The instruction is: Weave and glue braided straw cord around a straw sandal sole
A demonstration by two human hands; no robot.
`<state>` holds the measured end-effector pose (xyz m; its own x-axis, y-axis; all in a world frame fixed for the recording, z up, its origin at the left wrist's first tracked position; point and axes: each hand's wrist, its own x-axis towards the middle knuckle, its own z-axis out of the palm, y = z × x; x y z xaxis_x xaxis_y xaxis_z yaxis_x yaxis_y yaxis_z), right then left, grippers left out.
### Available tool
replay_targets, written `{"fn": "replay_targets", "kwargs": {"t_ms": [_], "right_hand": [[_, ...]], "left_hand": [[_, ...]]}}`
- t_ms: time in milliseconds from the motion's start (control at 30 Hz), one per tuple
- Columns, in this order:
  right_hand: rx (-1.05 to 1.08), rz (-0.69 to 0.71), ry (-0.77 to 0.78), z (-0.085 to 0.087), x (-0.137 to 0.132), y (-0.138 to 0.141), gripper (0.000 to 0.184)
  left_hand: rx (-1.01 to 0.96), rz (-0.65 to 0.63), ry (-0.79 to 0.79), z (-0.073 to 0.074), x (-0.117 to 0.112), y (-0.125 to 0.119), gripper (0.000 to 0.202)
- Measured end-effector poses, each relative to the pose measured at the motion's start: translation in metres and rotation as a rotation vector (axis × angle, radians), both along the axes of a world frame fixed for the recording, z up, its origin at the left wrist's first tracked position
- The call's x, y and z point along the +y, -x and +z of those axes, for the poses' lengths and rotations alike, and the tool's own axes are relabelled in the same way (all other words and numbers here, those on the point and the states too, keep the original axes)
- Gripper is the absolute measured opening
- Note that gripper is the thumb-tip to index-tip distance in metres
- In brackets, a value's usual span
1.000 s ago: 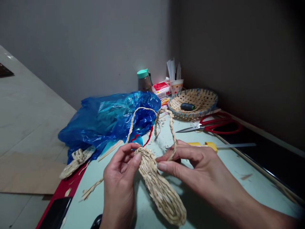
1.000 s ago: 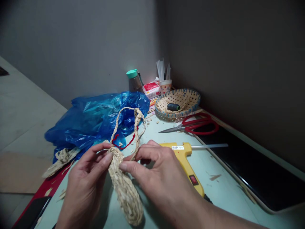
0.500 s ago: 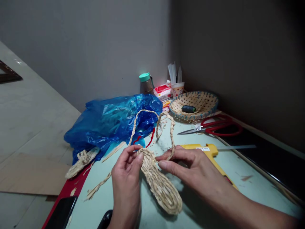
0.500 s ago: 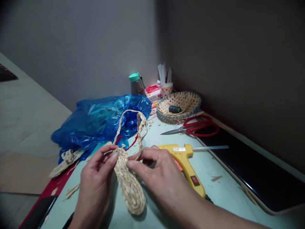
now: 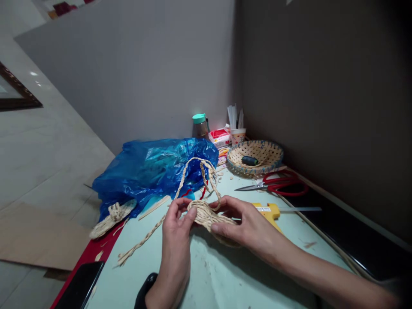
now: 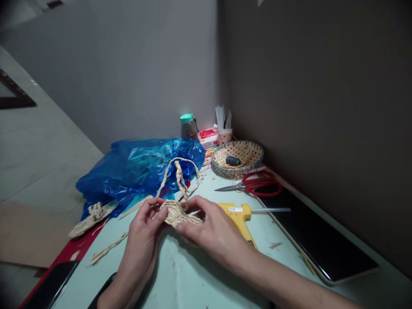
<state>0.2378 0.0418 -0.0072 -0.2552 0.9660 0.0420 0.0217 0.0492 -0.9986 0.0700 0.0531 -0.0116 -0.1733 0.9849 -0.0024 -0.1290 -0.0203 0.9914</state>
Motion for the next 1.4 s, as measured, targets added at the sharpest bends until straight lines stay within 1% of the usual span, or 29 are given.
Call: {"fn": "replay_targets", "kwargs": {"t_ms": [100,233,433,500,567,633,700,800,867,933,967,1033,1133,1233,1267,1300,1400], "right_hand": [[0.026,0.024,-0.001,-0.002,0.002,-0.001,0.030],[0.047,0.046,0.008,-0.001,0.004,-0.002,0.029],[0.031,0.071,-0.053,0.005,0.006,-0.003,0.029],[0.024,0.098,-0.060,0.007,0.005,-0.002,0.029],[0.016,0.118,-0.063,0.010,0.003,-0.003,0.029],[0.007,0.129,-0.061,0.013,0.001,-0.003,0.029],[-0.005,0.139,-0.055,0.016,0.000,-0.004,0.029],[-0.029,0.153,-0.051,0.019,-0.001,-0.004,0.030],[-0.047,0.156,-0.049,0.019,-0.001,-0.005,0.031],[-0.060,0.163,-0.037,0.020,-0.001,-0.006,0.032],[-0.065,0.171,-0.033,0.020,0.000,-0.007,0.031],[-0.074,0.192,-0.024,0.020,0.000,-0.008,0.030],[-0.085,0.228,-0.008,0.020,0.002,-0.011,0.029],[-0.081,0.246,0.004,0.020,0.004,-0.014,0.030],[-0.077,0.246,0.002,0.021,0.004,-0.015,0.030],[-0.072,0.244,-0.002,0.021,0.005,-0.016,0.030],[-0.063,0.233,-0.023,0.022,0.004,-0.015,0.031]], "left_hand": [[-0.036,-0.004,0.012,-0.001,0.001,-0.001,0.037],[-0.062,-0.035,0.025,-0.001,0.002,-0.003,0.042],[-0.013,-0.075,0.061,0.009,-0.001,0.002,0.034],[0.036,-0.069,0.040,0.013,0.001,0.007,0.032],[0.100,-0.051,-0.013,0.017,0.005,0.014,0.027],[0.172,-0.014,-0.086,0.021,0.009,0.022,0.021],[0.240,0.055,-0.167,0.026,0.013,0.030,0.017],[0.321,0.217,-0.274,0.035,0.016,0.042,0.019],[0.356,0.306,-0.325,0.039,0.017,0.050,0.015],[0.386,0.316,-0.345,0.040,0.019,0.054,0.010],[0.402,0.282,-0.338,0.040,0.019,0.055,0.008],[0.439,0.166,-0.298,0.037,0.020,0.053,0.010],[0.490,-0.008,-0.223,0.033,0.018,0.045,0.022],[0.536,-0.129,-0.209,0.036,0.014,0.038,0.034],[0.549,-0.177,-0.212,0.038,0.012,0.036,0.035],[0.556,-0.232,-0.211,0.040,0.010,0.034,0.032],[0.544,-0.388,-0.171,0.044,0.002,0.032,0.014]]}}
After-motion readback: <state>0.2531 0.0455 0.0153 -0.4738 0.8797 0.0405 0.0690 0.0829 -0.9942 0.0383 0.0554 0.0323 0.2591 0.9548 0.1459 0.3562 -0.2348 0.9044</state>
